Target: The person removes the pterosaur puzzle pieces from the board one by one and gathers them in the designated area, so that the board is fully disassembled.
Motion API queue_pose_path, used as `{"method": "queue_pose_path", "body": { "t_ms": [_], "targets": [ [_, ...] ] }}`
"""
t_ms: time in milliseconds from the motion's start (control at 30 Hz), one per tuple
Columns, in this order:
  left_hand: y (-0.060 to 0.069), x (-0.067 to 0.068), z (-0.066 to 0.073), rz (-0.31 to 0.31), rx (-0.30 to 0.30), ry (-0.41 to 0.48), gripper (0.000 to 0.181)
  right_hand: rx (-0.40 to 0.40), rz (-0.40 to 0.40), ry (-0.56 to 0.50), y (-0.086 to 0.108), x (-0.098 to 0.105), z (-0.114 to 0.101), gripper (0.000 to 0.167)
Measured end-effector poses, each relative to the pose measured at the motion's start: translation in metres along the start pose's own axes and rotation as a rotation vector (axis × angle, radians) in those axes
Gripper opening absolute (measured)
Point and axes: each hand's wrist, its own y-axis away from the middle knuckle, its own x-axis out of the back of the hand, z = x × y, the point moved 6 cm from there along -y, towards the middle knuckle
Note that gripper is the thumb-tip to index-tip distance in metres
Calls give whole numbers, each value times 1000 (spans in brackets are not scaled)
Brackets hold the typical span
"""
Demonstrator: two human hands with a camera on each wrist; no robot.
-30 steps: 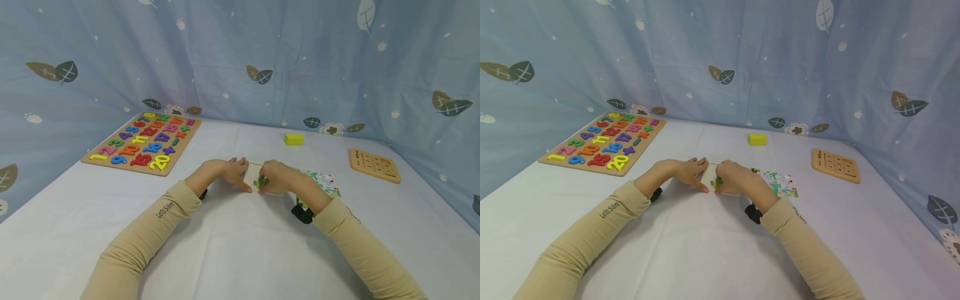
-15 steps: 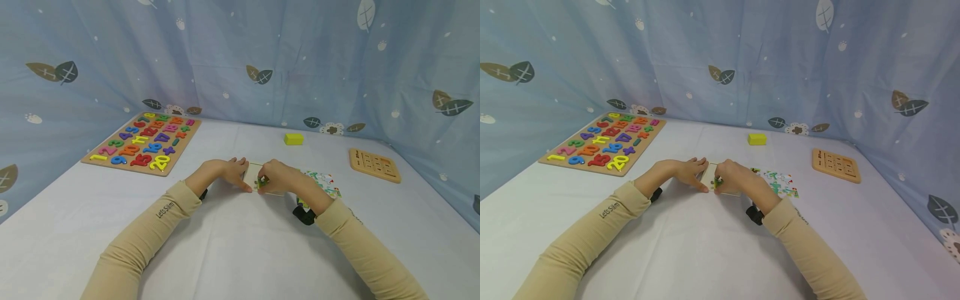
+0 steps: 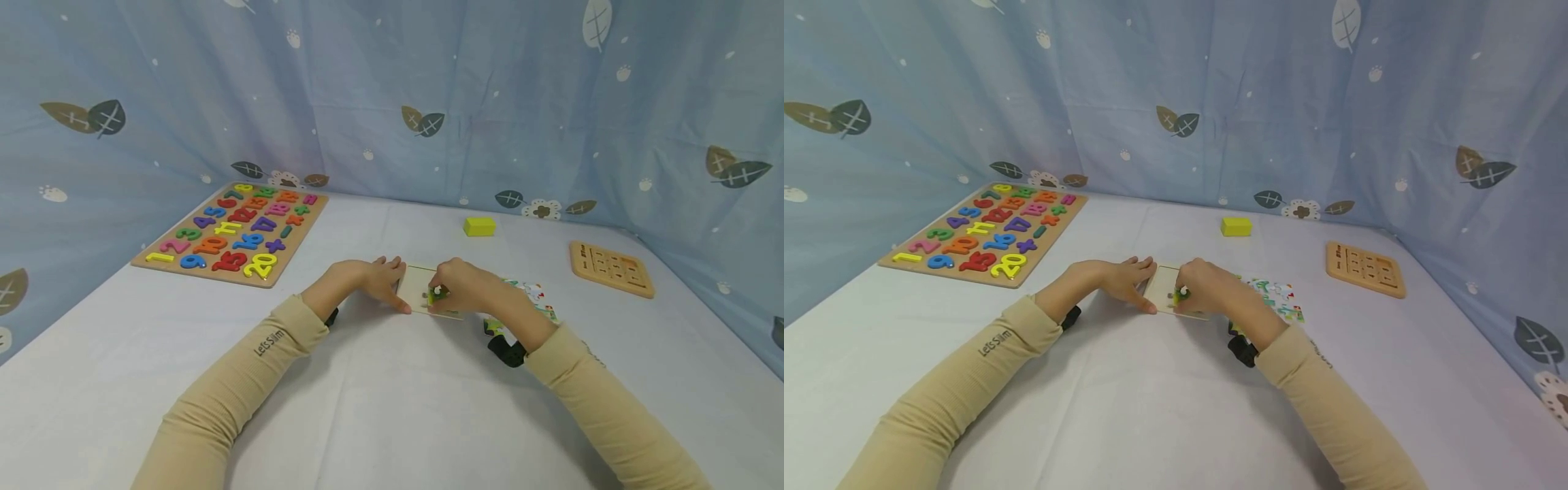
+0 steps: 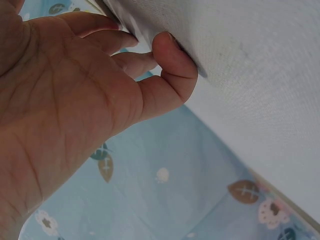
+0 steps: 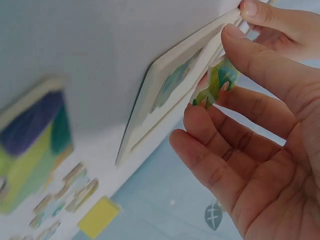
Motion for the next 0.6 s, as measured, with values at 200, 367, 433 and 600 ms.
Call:
{"method": "queue_pose_path", "body": {
  "t_ms": [200, 367, 433, 600],
  "targets": [
    [1, 0, 0, -1, 0, 9, 101, -16, 5, 6, 7, 2, 9, 23],
    [1, 0, 0, 0, -9, 13, 101, -31, -7, 7, 16, 4, 16, 22],
    [1, 0, 0, 0, -13, 13, 101, -42, -11, 2, 21, 5, 19, 25],
    [1, 0, 0, -1, -13, 14, 101, -69, -17, -1, 34, 3, 30, 25]
  ]
}}
